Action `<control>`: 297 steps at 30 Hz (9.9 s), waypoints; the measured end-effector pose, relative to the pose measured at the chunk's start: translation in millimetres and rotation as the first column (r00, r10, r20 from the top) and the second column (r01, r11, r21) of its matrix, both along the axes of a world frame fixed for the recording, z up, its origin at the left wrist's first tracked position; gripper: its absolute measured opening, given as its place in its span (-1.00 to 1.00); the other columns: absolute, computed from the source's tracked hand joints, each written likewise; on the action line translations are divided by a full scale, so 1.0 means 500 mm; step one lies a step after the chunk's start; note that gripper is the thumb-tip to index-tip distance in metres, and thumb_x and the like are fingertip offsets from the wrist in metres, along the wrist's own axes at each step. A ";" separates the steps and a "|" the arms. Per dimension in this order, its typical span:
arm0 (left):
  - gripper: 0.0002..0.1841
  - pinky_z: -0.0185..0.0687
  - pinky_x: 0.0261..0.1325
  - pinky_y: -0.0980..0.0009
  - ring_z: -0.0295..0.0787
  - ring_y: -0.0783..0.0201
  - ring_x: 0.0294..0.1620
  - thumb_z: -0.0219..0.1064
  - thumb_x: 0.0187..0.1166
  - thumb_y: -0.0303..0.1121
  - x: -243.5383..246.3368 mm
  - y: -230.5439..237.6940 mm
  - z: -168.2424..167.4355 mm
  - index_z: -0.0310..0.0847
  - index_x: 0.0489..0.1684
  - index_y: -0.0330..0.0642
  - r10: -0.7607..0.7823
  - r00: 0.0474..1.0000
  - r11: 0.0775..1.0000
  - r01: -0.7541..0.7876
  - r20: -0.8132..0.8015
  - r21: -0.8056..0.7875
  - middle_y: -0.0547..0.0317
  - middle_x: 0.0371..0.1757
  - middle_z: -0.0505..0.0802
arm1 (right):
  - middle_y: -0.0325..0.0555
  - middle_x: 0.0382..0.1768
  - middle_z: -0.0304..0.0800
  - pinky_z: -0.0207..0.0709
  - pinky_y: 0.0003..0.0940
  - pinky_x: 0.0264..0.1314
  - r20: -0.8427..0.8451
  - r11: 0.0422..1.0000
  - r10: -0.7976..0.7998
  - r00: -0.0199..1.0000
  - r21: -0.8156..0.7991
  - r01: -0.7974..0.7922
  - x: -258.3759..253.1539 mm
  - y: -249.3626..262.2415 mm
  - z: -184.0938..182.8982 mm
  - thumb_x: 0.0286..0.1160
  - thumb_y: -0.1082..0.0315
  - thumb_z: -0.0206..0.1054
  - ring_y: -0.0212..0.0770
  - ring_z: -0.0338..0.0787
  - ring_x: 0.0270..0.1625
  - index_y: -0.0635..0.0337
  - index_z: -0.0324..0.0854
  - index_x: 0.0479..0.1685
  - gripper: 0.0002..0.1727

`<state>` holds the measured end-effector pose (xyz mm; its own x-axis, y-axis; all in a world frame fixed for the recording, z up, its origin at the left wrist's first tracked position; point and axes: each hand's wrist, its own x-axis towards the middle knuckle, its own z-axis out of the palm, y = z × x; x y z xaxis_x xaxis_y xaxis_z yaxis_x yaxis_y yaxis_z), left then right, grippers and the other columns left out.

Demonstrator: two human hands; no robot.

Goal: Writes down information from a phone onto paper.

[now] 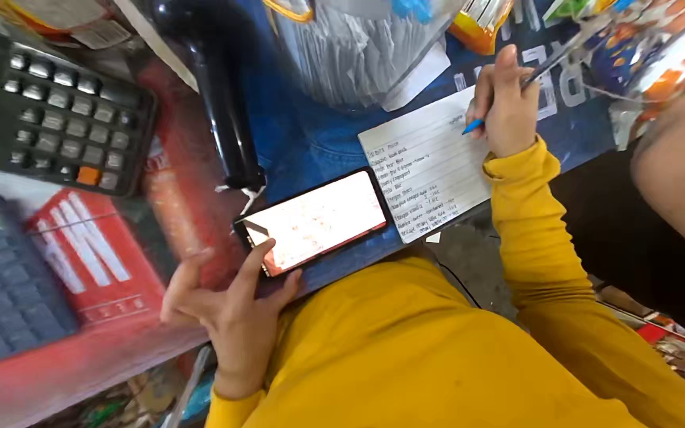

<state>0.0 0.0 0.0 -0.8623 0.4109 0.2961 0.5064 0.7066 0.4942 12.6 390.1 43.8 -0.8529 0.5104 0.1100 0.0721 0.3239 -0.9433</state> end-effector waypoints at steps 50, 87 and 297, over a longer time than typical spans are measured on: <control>0.04 0.05 0.51 -0.07 0.35 -0.22 0.57 0.52 0.23 0.19 -0.008 0.014 0.007 0.20 0.72 -0.21 -0.003 1.000 0.997 0.005 0.026 -0.076 -0.23 0.69 0.45 | -0.59 -0.31 0.78 0.76 -0.60 -0.30 -0.146 0.995 0.096 0.985 -0.017 -0.099 -0.011 0.025 -0.038 0.90 0.32 -0.26 -0.55 0.82 -0.34 -0.08 0.51 -0.26 -0.58; 0.06 0.08 0.54 0.10 0.43 -0.11 0.48 0.47 0.25 0.20 -0.014 0.009 0.004 0.10 0.74 -0.27 -0.026 0.995 1.000 0.025 0.092 0.007 -0.22 0.56 0.60 | -0.62 -0.84 0.39 0.30 -0.68 -0.73 -0.083 0.959 -0.165 0.983 0.220 0.180 -0.025 -0.007 -0.040 0.72 0.45 0.03 -0.69 0.41 -0.79 -0.15 0.29 -0.77 -0.49; -0.57 0.19 0.73 0.19 0.44 -0.04 0.69 0.05 0.62 -0.70 0.042 0.340 0.007 0.53 0.46 -0.44 -0.912 0.407 0.411 0.900 -0.054 -0.144 -0.11 0.65 0.57 | -0.59 -0.83 0.27 0.31 -0.63 -0.64 -0.080 0.896 -0.314 0.946 0.304 0.323 -0.018 0.039 -0.045 0.73 0.41 0.05 -0.66 0.35 -0.77 -0.11 0.24 -0.78 -0.49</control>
